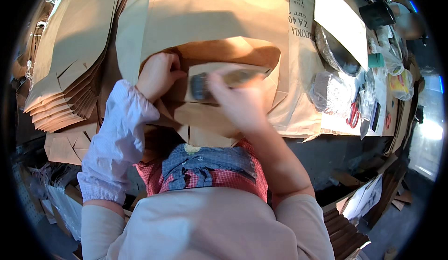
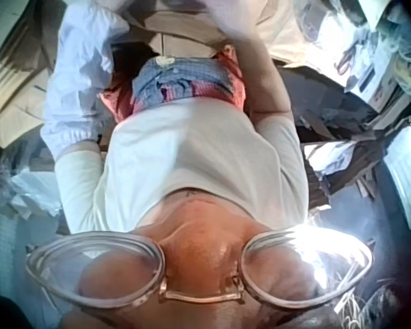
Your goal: The person assembles flat paper bags by folding the bottom flaps and applying glue with a brush to secure them. The person repeatedly picks up flat bags, folds the bottom, applies glue, and stacks the finished bags.
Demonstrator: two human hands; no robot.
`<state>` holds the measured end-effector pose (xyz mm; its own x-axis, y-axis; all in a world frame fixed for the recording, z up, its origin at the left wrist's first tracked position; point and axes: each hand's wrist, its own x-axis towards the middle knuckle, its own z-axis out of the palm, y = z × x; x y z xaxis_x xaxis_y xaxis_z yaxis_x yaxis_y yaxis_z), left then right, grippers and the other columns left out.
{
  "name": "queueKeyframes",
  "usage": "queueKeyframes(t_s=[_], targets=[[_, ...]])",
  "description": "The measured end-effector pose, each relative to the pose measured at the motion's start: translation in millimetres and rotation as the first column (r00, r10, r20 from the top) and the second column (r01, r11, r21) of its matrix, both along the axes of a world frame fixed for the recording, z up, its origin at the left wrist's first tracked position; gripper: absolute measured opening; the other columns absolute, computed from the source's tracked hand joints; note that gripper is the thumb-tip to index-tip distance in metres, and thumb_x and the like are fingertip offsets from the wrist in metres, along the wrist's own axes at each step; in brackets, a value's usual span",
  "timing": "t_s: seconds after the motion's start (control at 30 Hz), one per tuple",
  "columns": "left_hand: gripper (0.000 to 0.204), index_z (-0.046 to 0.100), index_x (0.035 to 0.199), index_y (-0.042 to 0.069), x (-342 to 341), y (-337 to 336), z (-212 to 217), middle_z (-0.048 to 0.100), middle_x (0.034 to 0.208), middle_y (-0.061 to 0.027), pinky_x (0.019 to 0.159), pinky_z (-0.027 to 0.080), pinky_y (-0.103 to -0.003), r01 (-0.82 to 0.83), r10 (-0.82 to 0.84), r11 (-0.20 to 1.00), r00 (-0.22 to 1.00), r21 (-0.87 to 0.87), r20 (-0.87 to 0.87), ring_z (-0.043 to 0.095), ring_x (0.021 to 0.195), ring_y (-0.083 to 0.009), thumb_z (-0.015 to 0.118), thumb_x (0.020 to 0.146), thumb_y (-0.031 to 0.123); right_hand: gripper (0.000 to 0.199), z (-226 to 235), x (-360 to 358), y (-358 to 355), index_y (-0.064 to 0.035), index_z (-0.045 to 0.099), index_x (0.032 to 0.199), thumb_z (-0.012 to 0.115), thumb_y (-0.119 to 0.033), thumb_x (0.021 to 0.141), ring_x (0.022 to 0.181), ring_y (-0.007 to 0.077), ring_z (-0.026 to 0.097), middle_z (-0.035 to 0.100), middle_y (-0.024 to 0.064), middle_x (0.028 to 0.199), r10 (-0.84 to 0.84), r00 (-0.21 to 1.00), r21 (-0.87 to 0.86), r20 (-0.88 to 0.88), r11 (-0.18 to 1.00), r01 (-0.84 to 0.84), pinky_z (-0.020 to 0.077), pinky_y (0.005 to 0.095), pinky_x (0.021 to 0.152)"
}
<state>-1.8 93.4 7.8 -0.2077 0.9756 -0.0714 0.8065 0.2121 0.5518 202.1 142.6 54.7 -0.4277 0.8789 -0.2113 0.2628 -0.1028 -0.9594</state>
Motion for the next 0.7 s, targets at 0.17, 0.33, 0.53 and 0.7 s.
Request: queueKeyframes(t_s=[0.17,0.33,0.53,0.7], targets=[[0.019,0.066,0.071,0.001,3.1,9.8,-6.0,0.064,0.071,-0.0182,0.066,0.050,-0.042,-0.062,0.060,0.998,0.994,-0.023,-0.089,0.062,0.069,-0.0353,0.077,0.064,0.014,0.014,-24.4,-15.5,-4.8,0.0008,0.066,0.073,0.066,-0.010,0.083,0.059,0.0105,0.060,0.065,0.0052,0.064,0.033,0.996,0.073,-0.089,0.997,-0.026,0.0489,0.0276,0.057],[0.013,0.066,0.073,0.001,12.9,5.9,-7.6,0.064,0.076,-0.0183,0.071,0.050,-0.043,-0.024,0.031,0.999,0.984,0.041,-0.174,0.063,0.076,-0.0353,0.072,0.068,0.010,0.012,-11.1,59.4,11.9,-0.0001,0.065,0.072,0.065,-0.009,0.081,0.055,0.0139,0.060,0.063,0.0060,0.060,-0.117,0.934,0.459,0.336,0.887,-0.054,0.0490,0.0306,0.056],[0.007,0.069,0.076,0.003,39.7,10.8,14.0,0.067,0.082,-0.0136,0.073,0.054,-0.038,0.140,-0.146,0.989,0.851,-0.050,-0.505,0.066,0.082,-0.0293,0.062,0.074,0.004,0.021,11.0,80.2,25.3,-0.0018,0.066,0.096,0.060,-0.021,0.090,0.070,0.0134,0.060,0.065,0.0068,0.078,-0.003,0.991,0.308,0.136,0.951,-0.040,0.0478,0.0305,0.068],[0.008,0.070,0.075,0.005,44.6,15.6,13.0,0.068,0.081,-0.0121,0.074,0.054,-0.036,0.147,-0.166,0.986,0.846,-0.077,-0.507,0.066,0.083,-0.0260,0.062,0.075,0.006,0.038,-52.9,59.4,74.1,-0.0022,0.055,0.121,0.049,-0.033,0.099,0.101,0.0163,0.054,0.061,0.0077,0.109,-0.427,0.612,-0.212,-0.665,0.894,0.394,0.0382,0.0329,0.098]])
